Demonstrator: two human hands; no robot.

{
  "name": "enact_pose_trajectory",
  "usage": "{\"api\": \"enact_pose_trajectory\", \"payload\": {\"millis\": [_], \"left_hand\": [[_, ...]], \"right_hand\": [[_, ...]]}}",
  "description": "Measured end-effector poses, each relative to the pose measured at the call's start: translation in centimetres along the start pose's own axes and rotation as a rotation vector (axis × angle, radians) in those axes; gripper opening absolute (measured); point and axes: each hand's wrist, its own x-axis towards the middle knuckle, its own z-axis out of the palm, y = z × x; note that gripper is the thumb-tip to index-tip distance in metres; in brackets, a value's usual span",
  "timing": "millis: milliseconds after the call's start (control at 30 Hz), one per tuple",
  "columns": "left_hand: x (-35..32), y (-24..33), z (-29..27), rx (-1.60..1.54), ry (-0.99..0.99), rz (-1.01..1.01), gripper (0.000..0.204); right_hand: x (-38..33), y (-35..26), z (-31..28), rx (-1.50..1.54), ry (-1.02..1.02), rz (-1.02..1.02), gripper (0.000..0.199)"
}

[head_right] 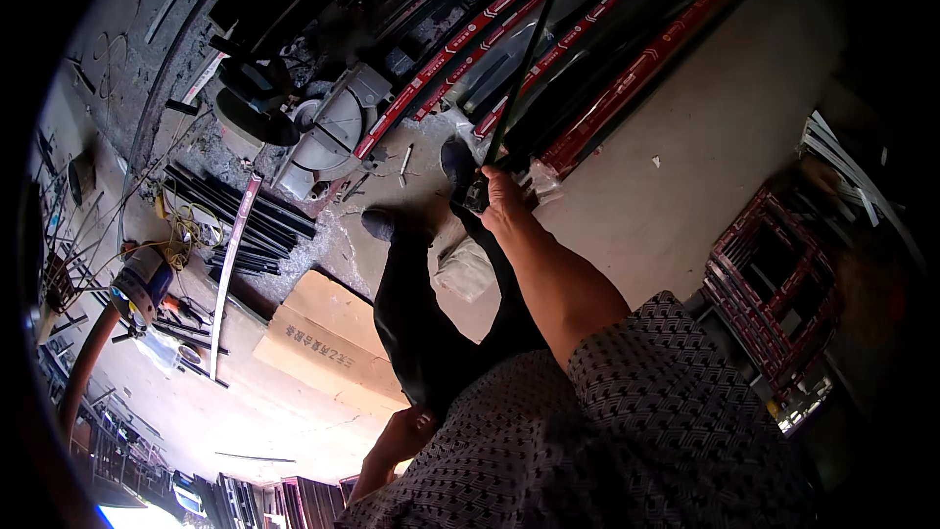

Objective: The person measures the dimensions of a large window frame using a green tape measure, checking the width and height. They then walk to a stack of profiles and measure the length of the profiles while squatting.

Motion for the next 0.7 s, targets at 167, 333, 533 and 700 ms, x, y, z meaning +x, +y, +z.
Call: {"api": "enact_pose_trajectory", "payload": {"millis": [167,333,533,700], "left_hand": [[8.9,-1.2,-4.7,-0.177,0.219,0.043,0.026],[20.2,-1.2,-13.6,-0.209,0.591,0.159,0.019],[31.1,-4.7,-20.1,-0.140,0.683,0.135,0.022],[37.1,-6.4,-22.9,-0.037,0.705,0.132,0.023]], "right_hand": [[8.1,4.5,3.4,0.012,0.054,0.034,0.016],[16.9,8.2,6.7,0.074,0.119,-0.006,0.019],[28.8,12.2,7.7,0.136,0.158,-0.083,0.021],[36.4,14.3,8.6,0.217,0.275,-0.173,0.033]]}}
